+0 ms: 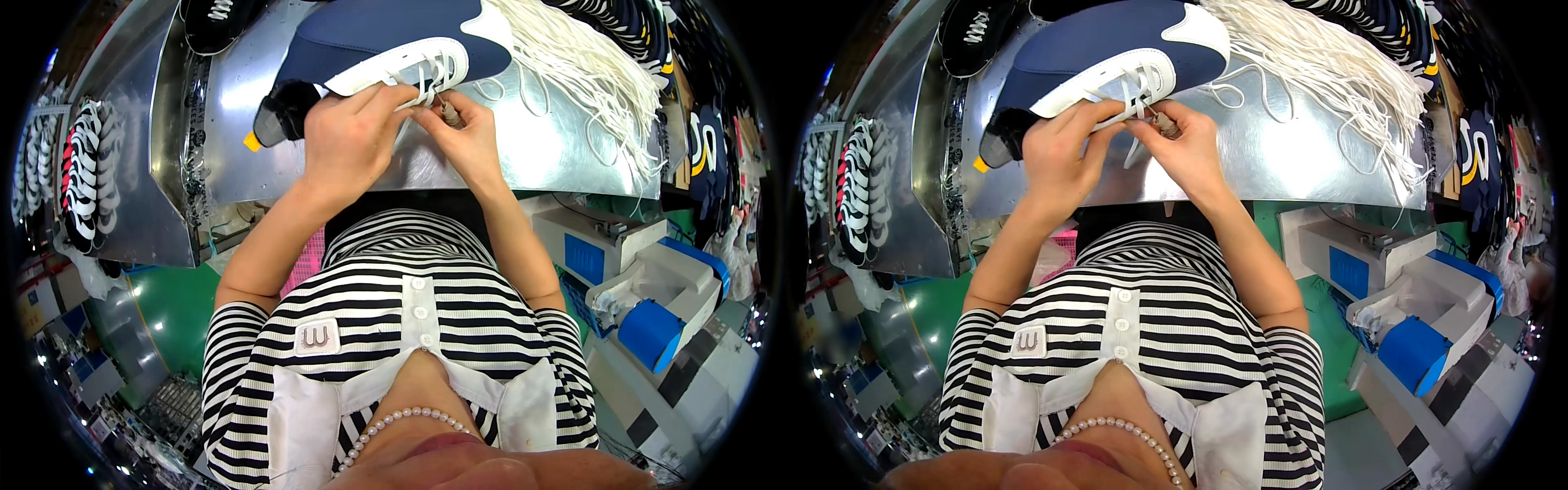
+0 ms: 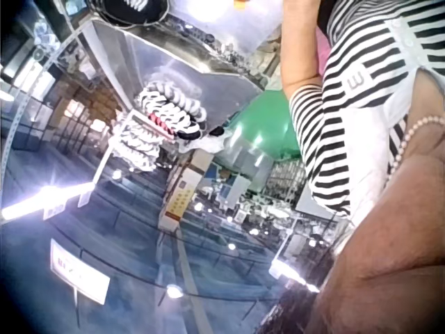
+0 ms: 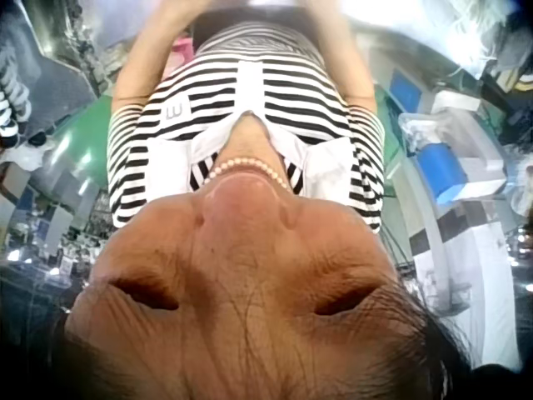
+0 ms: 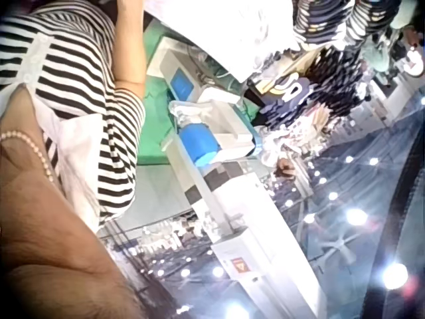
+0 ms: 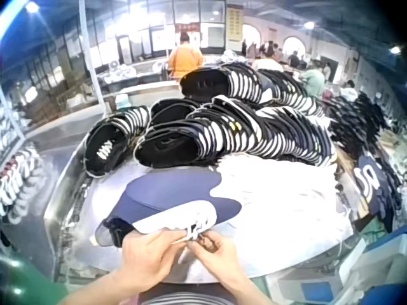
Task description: The person threads white shoelaces through the eyelets of a blue and white sneaker, then repeats the process on a second shoe. The person handles the shoes and laces by hand on a metal workbench.
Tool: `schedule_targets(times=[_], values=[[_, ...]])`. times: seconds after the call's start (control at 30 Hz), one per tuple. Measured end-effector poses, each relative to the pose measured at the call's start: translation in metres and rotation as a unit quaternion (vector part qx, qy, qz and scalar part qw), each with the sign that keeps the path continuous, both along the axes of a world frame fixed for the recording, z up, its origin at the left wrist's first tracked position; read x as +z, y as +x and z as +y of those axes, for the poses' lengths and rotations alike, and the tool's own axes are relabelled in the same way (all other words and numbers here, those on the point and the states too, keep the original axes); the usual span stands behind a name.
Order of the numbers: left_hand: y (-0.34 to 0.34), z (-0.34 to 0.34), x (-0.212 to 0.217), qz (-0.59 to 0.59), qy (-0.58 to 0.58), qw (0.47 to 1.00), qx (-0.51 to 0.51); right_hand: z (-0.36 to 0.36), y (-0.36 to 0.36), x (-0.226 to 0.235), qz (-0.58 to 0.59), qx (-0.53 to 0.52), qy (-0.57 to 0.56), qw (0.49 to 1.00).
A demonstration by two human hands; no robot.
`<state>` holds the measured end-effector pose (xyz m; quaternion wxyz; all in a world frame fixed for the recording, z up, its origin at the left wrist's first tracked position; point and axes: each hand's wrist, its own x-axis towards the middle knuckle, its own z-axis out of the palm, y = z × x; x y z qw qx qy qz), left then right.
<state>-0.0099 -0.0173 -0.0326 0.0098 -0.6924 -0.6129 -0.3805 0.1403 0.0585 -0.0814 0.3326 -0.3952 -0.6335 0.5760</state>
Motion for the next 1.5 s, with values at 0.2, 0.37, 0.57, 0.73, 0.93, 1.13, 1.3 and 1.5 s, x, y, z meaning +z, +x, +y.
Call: schedule_targets(times=[0.2, 0.37, 0.57, 0.73, 0.93, 1.13, 1.3, 1.5], values=[[-0.024, 0.006, -0.001, 0.062, -0.054, 0.996, 0.04, -0.032, 0.034, -0.021, -0.049, 0.262, 0.049, 0.963], [-0.029, 0.012, -0.048, 0.104, -0.198, 0.974, 0.024, -0.009, 0.025, -0.006, 0.015, 0.073, -0.093, 0.993], [-0.039, 0.024, -0.053, -0.011, -0.249, 0.968, -0.014, 0.022, -0.015, -0.035, 0.066, -0.034, 0.115, 0.991], [-0.042, 0.025, -0.054, -0.075, -0.261, 0.962, -0.021, 0.023, -0.023, -0.049, 0.033, -0.039, 0.177, 0.983], [-0.03, 0.025, -0.062, -0.014, -0.187, 0.982, 0.036, 0.023, -0.025, -0.053, 0.023, -0.073, 0.2, 0.977], [-0.026, 0.024, -0.063, 0.031, -0.122, 0.992, 0.025, 0.003, 0.006, -0.032, -0.054, 0.003, 0.089, 0.995], [-0.028, 0.025, -0.067, 0.036, -0.115, 0.992, 0.023, -0.004, 0.017, -0.028, -0.129, 0.04, 0.07, 0.988], [-0.027, 0.024, -0.065, 0.018, -0.125, 0.992, 0.004, -0.005, 0.016, -0.032, -0.15, 0.036, 0.075, 0.985]])
